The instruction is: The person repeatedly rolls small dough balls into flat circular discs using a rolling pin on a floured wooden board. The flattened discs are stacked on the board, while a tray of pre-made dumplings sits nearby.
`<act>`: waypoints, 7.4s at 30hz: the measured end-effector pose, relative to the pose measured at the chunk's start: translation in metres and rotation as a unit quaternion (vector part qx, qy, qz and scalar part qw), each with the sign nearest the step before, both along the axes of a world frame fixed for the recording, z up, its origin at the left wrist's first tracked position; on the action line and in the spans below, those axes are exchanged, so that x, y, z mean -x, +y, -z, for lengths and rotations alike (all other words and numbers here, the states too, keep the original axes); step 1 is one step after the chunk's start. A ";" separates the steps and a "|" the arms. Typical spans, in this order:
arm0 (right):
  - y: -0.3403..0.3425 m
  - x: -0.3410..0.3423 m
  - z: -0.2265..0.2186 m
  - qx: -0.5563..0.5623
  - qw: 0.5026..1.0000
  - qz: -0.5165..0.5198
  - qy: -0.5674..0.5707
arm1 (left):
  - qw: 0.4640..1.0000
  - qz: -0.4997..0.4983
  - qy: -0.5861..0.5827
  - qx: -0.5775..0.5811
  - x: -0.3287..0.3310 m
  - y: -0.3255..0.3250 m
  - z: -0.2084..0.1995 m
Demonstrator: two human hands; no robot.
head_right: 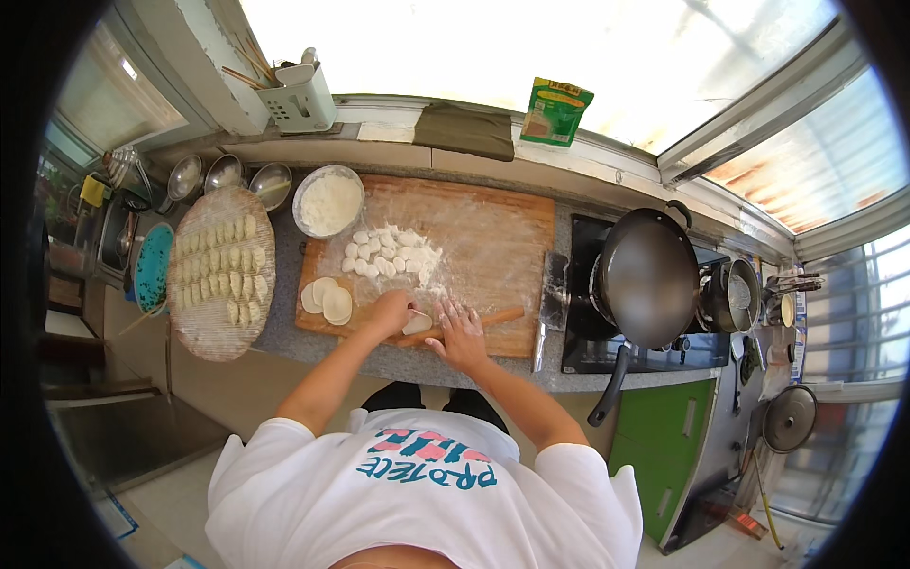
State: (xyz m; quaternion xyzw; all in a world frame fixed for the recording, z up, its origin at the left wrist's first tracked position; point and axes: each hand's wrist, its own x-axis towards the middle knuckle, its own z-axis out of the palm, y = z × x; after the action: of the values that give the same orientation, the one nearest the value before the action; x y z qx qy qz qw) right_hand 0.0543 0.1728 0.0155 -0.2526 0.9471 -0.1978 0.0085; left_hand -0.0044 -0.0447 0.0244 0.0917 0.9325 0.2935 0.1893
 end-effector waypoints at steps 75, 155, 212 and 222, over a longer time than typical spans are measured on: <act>0.051 -0.020 0.002 0.020 0.999 -0.041 0.005 | 0.972 -0.054 0.227 -0.013 -0.016 0.034 0.007; -0.002 0.059 -0.001 -0.004 1.000 0.003 0.029 | 0.983 -0.147 -0.003 -0.110 -0.013 0.029 0.006; 0.026 -0.002 0.004 -0.029 0.998 -0.058 0.022 | 0.996 0.030 0.070 -0.042 -0.027 0.024 0.014; 0.010 0.041 0.005 -0.006 0.999 -0.033 0.027 | 0.982 -0.163 -0.089 -0.036 -0.019 0.024 -0.027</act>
State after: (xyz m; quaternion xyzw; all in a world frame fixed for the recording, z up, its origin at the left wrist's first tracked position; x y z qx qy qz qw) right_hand 0.0130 0.1829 0.0105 -0.2886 0.9393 -0.1852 -0.0093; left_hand 0.0142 -0.0210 0.0516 -0.0812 0.9033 0.3607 0.2178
